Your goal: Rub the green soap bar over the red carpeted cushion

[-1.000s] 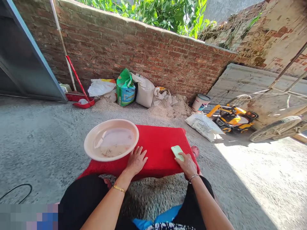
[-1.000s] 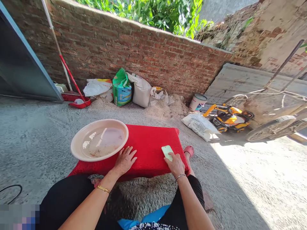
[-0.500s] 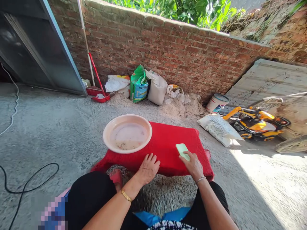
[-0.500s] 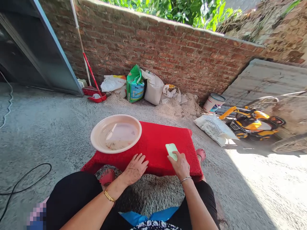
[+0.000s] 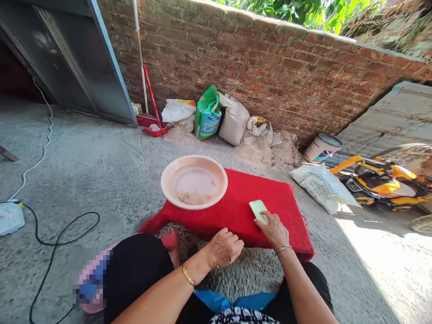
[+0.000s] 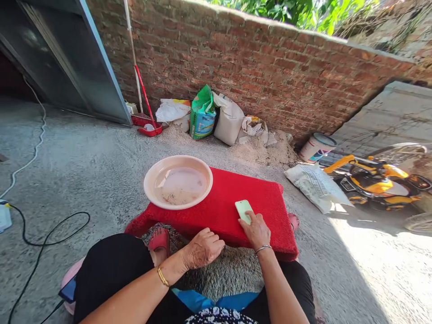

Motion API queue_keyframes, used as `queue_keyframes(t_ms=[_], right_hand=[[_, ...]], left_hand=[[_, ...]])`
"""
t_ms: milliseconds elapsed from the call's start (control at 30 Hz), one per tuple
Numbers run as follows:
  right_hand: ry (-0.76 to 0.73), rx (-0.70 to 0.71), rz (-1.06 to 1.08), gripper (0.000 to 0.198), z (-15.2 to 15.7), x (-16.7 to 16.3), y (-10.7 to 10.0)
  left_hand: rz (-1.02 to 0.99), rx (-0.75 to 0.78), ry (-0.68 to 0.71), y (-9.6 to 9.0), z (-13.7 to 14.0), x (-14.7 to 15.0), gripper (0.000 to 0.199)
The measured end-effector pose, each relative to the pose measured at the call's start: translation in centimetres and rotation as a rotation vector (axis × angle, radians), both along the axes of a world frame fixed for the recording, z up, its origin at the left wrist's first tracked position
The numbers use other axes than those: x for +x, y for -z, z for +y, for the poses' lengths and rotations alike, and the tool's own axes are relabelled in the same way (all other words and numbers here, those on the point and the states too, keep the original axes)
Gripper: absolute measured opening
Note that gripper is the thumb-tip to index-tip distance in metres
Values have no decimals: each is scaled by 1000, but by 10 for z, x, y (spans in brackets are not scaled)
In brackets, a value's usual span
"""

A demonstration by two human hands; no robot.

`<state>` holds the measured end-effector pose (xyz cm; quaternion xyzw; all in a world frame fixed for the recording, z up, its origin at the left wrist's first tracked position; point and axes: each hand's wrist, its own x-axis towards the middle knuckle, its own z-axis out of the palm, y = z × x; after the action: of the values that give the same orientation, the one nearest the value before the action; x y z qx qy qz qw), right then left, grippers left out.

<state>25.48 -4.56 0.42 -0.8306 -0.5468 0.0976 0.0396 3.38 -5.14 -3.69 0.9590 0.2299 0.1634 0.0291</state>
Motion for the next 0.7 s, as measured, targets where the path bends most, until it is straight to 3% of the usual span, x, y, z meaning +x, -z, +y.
queue_keyframes(t_ms=[100, 167, 367, 500, 700], right_hand=[[152, -15, 14, 50, -9, 22, -8], [156, 29, 79, 51, -9, 19, -9], [62, 287, 534, 48, 30, -47, 3], [103, 287, 886, 48, 58, -96, 12], [22, 171, 854, 29, 78, -120, 21]], left_hand=[[40, -14, 42, 3, -3, 6, 20], [85, -40, 62, 9, -6, 10, 19], [207, -142, 47, 24, -6, 16, 18], [259, -166, 53, 25, -5, 17, 19], [234, -175, 76, 23, -6, 18, 14]])
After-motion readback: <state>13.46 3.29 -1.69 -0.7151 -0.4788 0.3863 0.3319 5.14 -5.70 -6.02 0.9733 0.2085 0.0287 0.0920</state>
